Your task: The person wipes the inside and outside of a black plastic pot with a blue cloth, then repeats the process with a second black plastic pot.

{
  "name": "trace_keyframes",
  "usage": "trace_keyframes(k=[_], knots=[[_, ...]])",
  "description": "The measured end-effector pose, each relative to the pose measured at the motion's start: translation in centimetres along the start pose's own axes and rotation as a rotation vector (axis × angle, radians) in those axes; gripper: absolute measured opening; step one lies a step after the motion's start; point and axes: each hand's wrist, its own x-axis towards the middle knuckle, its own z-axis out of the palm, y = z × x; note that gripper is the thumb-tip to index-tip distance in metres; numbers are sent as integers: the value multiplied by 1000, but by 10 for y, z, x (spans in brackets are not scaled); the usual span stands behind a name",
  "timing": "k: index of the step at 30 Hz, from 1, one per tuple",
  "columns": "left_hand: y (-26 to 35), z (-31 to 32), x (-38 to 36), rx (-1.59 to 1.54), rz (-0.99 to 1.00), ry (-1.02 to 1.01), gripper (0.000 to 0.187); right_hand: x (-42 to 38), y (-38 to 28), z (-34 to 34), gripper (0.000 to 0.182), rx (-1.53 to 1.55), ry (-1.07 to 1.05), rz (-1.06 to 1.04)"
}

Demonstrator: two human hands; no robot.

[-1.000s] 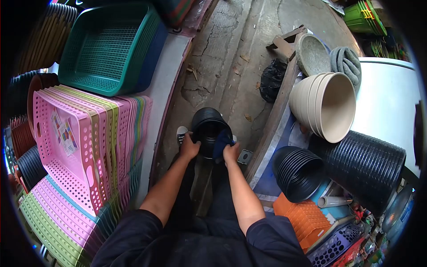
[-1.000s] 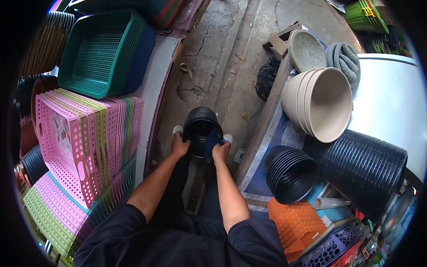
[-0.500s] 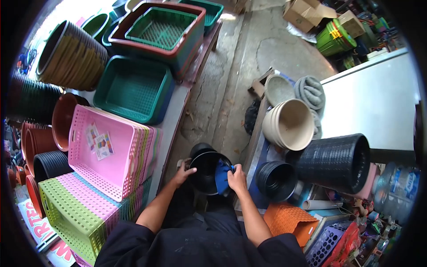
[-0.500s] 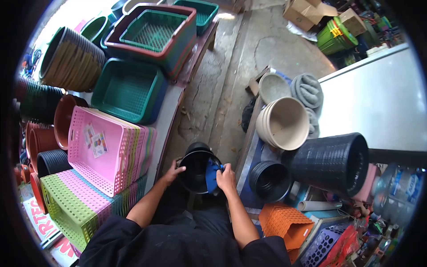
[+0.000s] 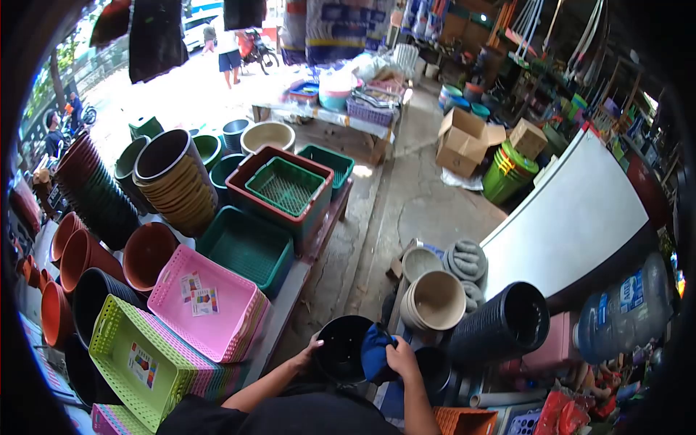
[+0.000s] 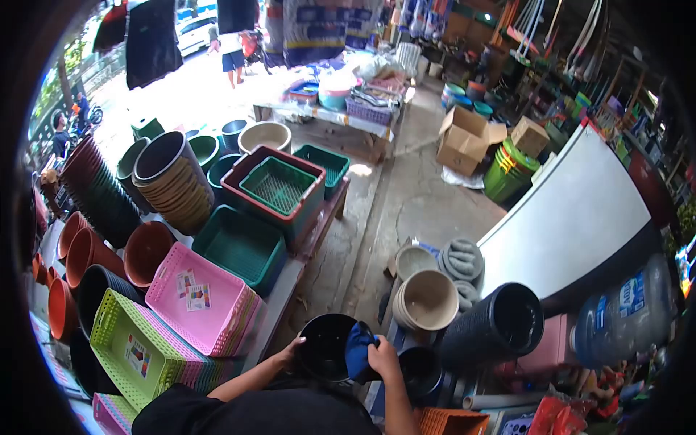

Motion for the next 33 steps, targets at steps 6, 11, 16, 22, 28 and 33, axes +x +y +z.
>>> trace_keyframes(k=[6,11,16,22,28,33], knots=[[36,63,-9,235,344,229,95,-28,-65,-21,49,248,170,-342],[24,53,14,439,594,187,99,-8,-70,57,43,410,-263,-255],[50,63,-6,568,678,279,109,34,-27,106,43,153,-480,-631],[64,81,-33,851,657,360,117,30,-103,57,42,-804,-474,-535],[70,95,-43,605,680,405,112,57,-90,96,54,178,-678,-783],[71,81,-56,625,578,490,111,55,-102,49,46,-817,-629,-812]])
